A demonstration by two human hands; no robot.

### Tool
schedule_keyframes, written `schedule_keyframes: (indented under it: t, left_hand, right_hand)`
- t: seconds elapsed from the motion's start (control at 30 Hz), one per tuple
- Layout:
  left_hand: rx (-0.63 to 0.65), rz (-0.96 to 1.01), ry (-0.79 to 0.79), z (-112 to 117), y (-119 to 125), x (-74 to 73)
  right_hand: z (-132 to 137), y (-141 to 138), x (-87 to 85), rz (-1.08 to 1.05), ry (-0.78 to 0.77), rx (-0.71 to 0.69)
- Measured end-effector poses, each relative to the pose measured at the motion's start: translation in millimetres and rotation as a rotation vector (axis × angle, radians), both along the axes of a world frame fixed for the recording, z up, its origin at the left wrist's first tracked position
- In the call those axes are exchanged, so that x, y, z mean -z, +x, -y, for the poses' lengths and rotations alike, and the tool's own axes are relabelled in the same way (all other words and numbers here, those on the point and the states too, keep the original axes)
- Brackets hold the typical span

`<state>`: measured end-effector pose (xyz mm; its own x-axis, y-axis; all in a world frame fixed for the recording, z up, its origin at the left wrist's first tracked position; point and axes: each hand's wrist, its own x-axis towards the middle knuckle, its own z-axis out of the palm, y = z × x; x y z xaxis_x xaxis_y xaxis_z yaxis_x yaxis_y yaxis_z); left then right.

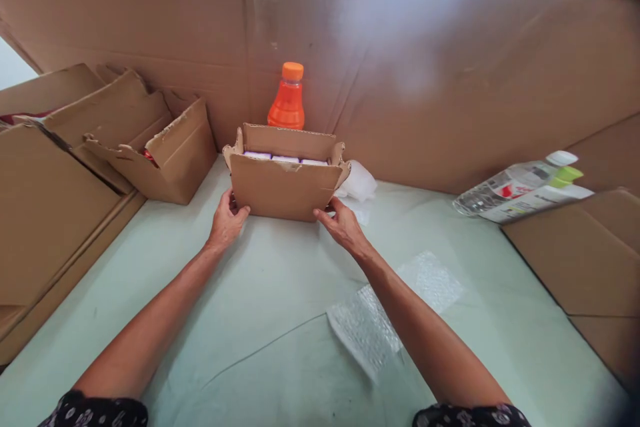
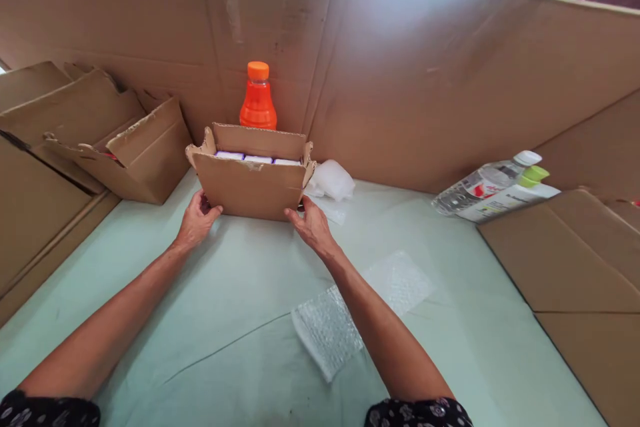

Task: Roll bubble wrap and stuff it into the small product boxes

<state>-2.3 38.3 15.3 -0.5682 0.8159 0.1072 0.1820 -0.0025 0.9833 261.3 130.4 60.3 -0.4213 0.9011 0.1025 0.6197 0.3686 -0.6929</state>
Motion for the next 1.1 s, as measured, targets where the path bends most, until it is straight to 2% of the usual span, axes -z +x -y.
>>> schedule_keyframes:
  t: [0.1,0.17,0.23,0.33,0.4,0.47,0.53,0.6,0.7,0.8,0.87,0.93,0.97,1.03,1.1]
  left_hand:
    - [-0.069,-0.07,-0.064,36,12,10.4]
    - [-0.006,-0.245,-0.108,76,29,12.1]
    - [0.225,-0.457,-0.108,116,53,7.6]
    - [0.706,-0.697,0.011,154,104,-4.2]
    - [0.941,-0.814,0.081,159,141,-9.5]
    - [1.047,-0.918,0.085,150,171,-12.0]
    - [1.053,-0.999,0.041,137,184,-13.9]
    - [1.017,-1.032,0.032,130,175,-16.9]
    - [0.925,-1.022,0.078,141,125,-27.2]
    - [0.771,-1.015,0.017,165,67,-47.5]
    - [0.696,-1.002,-0.016,177,51,-60.8]
    - [0.702,-0.993,-0.012,181,58,-66.0]
    - [0.729,-0.991,-0.014,180,67,-64.2]
    - [0.769,-0.968,-0.06,174,88,-52.0]
    - [0.728,-0.895,-0.116,167,101,-32.7]
  right_hand:
    - [26,45,1.4,-0.103,0.096,0.016]
    - [47,91,2.7,-0.119,0.175,0.089]
    - [65,143,5.8,-0.068,0.199,0.194]
    - [76,208,15.0,0.095,0.187,0.393]
    - [74,233,21.5,0.239,0.166,0.516]
    - [73,242,25.5,0.342,0.13,0.575]
    - [78,239,26.5,0.371,0.105,0.567]
    - [93,233,25.1,0.355,0.108,0.54]
    - [128,227,18.5,0.321,0.166,0.503]
    - [161,215,7.7,0.267,0.291,0.4]
    - [175,192,1.5,0.223,0.348,0.281]
    - [185,153,-1.4,0.182,0.37,0.12]
    - [189,130,-1.0,0.176,0.368,0.018]
    - [196,89,3.5,0.21,0.337,-0.223]
    - [199,69,12.8,0.276,0.29,-0.45]
